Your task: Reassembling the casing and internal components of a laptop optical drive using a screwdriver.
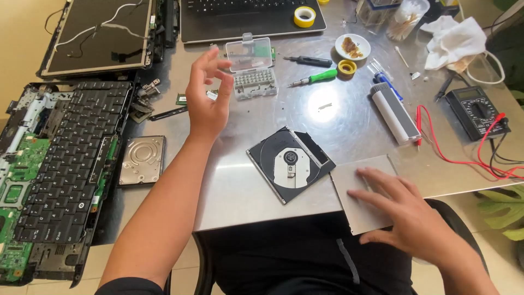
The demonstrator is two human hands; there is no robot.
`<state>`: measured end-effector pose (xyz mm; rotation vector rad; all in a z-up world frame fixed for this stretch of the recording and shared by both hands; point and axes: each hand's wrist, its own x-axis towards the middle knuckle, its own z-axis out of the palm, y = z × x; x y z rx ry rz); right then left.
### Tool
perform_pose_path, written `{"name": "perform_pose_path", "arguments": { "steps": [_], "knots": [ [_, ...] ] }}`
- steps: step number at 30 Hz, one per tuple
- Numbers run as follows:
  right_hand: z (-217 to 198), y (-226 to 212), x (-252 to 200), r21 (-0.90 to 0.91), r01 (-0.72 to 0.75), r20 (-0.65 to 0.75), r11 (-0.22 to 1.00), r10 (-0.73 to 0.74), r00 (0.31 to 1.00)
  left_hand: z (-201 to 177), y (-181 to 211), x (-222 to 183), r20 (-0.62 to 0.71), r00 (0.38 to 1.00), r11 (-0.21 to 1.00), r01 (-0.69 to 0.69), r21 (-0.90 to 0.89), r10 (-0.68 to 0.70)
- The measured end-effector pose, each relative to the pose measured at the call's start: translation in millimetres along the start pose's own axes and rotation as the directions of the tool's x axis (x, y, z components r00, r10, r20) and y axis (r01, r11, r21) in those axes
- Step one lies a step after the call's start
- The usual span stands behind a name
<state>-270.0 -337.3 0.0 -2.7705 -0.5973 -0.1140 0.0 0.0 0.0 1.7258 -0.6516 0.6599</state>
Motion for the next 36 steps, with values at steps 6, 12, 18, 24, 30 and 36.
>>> {"name": "perform_pose_path", "arguments": {
  "steps": [6,12,18,24,30,36],
  "knots": [
    [-1,-30,-24,-0.005,0.022,-0.504,1.000,-0.022,0.864,4,4,-2,-0.020,1.000,1.000,-0.017,-0.018,0.017],
    [46,11,-54,0.468,-0.205,-0.813,0.860,0.510,0.281,7,17,-2,0.002,0.995,0.994,-0.105,-0.026,0.105],
    [26,-12,14,0.992,0.122,-0.007,-0.037,0.941,0.339,8,91,2,0.379,0.925,0.992,0.031,-0.120,0.017],
    [15,-43,43,0.930,-0.063,0.353,-0.362,0.832,0.428,-10,162,-63,0.583,0.793,0.848,0.424,-0.319,-0.177],
    [48,-60,46,0.955,0.001,0.235,-0.298,0.757,0.609,-4,193,-157,0.532,0.547,0.498,0.830,-0.249,-0.646],
    [40,-77,32,0.994,-0.055,0.104,-0.096,0.647,0.755,-4,193,-213,0.197,0.642,0.556,0.751,-0.356,-0.741]
  ]
}}
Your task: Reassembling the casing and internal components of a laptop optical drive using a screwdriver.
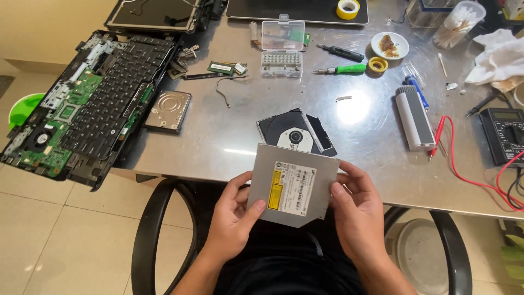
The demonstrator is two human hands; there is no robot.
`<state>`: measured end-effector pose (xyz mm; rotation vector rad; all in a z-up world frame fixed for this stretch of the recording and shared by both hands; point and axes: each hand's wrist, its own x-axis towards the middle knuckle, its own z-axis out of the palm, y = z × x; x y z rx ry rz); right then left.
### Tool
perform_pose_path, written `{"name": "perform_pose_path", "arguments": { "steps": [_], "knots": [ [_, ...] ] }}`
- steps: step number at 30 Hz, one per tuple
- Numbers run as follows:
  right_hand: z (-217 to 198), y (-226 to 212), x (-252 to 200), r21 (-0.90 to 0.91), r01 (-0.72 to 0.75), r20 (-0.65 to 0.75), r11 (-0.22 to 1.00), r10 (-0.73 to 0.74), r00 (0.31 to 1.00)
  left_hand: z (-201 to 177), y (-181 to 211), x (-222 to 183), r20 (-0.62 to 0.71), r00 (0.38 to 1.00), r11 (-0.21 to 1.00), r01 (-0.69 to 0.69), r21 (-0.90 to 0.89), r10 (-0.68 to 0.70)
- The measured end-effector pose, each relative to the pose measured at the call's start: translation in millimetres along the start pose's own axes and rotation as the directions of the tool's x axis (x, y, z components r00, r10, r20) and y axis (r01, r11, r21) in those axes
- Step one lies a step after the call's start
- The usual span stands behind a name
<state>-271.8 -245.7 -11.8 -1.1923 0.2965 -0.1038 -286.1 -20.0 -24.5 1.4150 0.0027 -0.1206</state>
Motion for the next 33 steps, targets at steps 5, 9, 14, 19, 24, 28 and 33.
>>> {"name": "perform_pose_path", "arguments": {
  "steps": [5,9,14,19,24,28,33],
  "knots": [
    [-19,-4,-25,-0.208,0.177,0.246,0.962,-0.124,0.961,9,-8,-37,-0.214,0.976,0.996,-0.057,-0.075,0.040],
    [-19,-2,-43,-0.344,0.176,0.331,0.923,-0.056,0.942,16,-5,-66,-0.330,0.944,0.992,-0.026,-0.127,-0.018],
    [-9,-14,-60,-0.310,0.298,0.437,0.903,-0.143,0.888,19,-3,-86,-0.320,0.936,0.976,-0.191,-0.108,0.148],
    [-8,-16,-73,-0.306,0.348,0.391,0.886,-0.216,0.895,25,11,-90,-0.280,0.942,0.971,-0.220,-0.092,0.187],
    [-12,-23,-78,-0.327,0.218,0.273,0.920,-0.129,0.953,30,17,-87,-0.234,0.966,0.976,-0.151,-0.155,0.113],
    [-19,-18,-75,-0.310,0.280,0.305,0.908,-0.184,0.934,30,10,-77,-0.189,0.974,0.972,-0.156,-0.176,0.122],
    [-27,-11,-70,-0.371,0.257,0.161,0.893,-0.211,0.964,36,-1,-65,-0.053,0.999,0.982,-0.016,-0.189,0.006]
  ]
}}
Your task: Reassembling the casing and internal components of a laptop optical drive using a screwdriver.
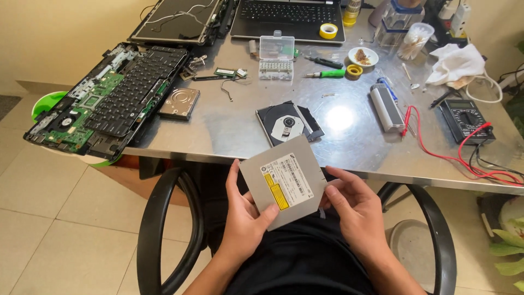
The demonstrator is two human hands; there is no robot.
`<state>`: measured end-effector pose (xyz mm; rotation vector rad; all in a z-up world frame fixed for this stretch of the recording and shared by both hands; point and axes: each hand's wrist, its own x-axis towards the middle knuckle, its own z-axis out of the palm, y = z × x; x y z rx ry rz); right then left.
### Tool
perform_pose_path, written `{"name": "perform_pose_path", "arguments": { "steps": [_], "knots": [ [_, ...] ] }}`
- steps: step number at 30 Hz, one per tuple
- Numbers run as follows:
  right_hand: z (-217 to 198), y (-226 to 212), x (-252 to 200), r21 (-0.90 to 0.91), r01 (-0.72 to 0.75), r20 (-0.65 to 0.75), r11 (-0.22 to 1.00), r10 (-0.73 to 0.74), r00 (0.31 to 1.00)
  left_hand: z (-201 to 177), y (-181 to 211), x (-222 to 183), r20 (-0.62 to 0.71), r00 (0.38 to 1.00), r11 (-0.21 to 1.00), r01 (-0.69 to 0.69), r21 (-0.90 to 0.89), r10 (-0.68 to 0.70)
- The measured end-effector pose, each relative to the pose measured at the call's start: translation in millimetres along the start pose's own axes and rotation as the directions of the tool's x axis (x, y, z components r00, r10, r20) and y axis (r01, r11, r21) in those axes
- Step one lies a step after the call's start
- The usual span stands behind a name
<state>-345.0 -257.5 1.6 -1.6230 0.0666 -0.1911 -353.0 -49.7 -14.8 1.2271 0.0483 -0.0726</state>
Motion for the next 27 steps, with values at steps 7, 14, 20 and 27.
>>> {"name": "perform_pose_path", "arguments": {
  "steps": [7,14,20,27],
  "knots": [
    [-1,5,-1,0.019,-0.095,0.019,0.995,0.095,0.995,7,-4,10,0.011,0.999,0.999,-0.039,0.016,0.039],
    [14,-2,-5,0.023,-0.183,0.133,0.983,0.179,0.975,-1,-26,17,-0.106,0.969,0.972,-0.227,-0.051,0.221],
    [22,-27,28,0.045,-0.169,-0.017,0.985,0.170,0.985,-7,-17,28,-0.014,0.920,0.917,-0.392,-0.078,0.392],
    [17,-29,94,-0.020,-0.016,0.036,1.000,0.017,0.999,-1,8,67,0.105,0.741,0.545,-0.575,0.610,0.663]
  ]
}}
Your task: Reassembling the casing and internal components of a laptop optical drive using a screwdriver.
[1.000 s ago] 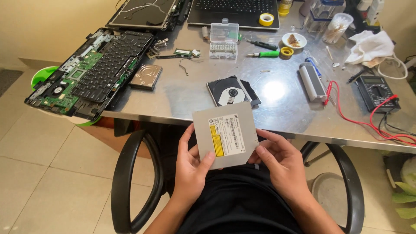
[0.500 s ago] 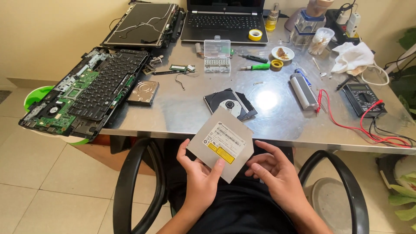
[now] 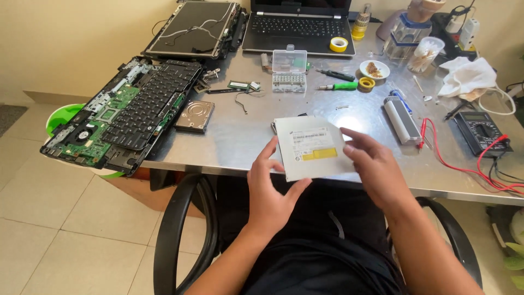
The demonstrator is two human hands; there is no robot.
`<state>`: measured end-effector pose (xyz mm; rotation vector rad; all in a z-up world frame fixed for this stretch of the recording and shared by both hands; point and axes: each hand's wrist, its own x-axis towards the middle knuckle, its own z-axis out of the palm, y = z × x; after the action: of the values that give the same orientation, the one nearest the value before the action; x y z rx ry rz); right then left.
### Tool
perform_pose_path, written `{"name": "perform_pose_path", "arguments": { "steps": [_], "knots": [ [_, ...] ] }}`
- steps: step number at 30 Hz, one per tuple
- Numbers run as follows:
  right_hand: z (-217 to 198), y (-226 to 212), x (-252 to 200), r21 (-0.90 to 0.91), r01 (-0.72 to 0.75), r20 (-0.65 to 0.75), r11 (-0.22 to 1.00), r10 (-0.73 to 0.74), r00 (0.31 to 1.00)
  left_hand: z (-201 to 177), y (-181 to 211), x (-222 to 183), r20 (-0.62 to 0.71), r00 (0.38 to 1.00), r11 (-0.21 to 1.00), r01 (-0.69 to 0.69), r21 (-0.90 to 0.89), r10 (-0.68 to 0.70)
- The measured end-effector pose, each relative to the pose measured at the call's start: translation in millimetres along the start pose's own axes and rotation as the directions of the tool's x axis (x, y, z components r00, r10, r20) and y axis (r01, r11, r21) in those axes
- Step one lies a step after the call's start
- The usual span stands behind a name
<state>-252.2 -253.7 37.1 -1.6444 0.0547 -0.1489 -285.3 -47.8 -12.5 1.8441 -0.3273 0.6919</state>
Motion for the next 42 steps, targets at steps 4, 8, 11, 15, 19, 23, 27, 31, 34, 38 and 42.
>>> {"name": "perform_pose_path", "arguments": {
  "steps": [4,8,11,15,19,23,27,31,34,38,42],
  "knots": [
    [1,6,54,-0.252,-0.013,0.023,0.968,0.019,1.000,25,-23,22,0.032,0.999,0.972,0.021,0.232,-0.029],
    [16,8,81,-0.263,0.018,0.023,0.965,-0.012,1.000,33,-29,36,0.005,0.994,0.978,0.104,0.178,-0.107],
    [15,17,94,-0.332,-0.033,0.025,0.943,0.043,0.999,35,-34,39,0.026,0.992,0.958,0.113,0.264,-0.124],
    [7,24,103,-0.422,-0.016,0.070,0.906,0.050,0.996,37,-39,40,0.108,0.981,0.924,0.113,0.364,-0.162],
    [5,28,101,-0.504,0.000,0.063,0.863,0.037,0.997,34,-33,42,0.156,0.968,0.909,0.121,0.400,-0.197],
    [0,36,104,-0.727,0.139,0.120,0.672,-0.075,0.990,29,-27,47,0.222,0.930,0.876,0.167,0.452,-0.292],
    [2,41,103,-0.844,0.128,0.144,0.521,-0.009,0.990,26,-23,57,0.364,0.823,0.842,0.232,0.487,-0.437],
    [10,44,81,-0.795,0.097,0.092,0.598,-0.039,0.995,24,-10,55,0.348,0.812,0.883,0.433,0.180,-0.469],
    [12,33,46,-0.599,0.099,0.023,0.794,-0.107,0.994,32,3,31,0.199,0.896,0.731,0.439,-0.523,-0.396],
    [16,7,-13,-0.486,0.030,-0.026,0.873,-0.049,0.998,33,18,-7,0.396,0.688,0.069,0.543,-0.837,-0.608],
    [8,6,-53,-0.611,0.153,-0.010,0.776,-0.201,0.980,32,21,-53,0.705,0.648,-0.372,0.602,-0.706,-0.289]
  ]
}}
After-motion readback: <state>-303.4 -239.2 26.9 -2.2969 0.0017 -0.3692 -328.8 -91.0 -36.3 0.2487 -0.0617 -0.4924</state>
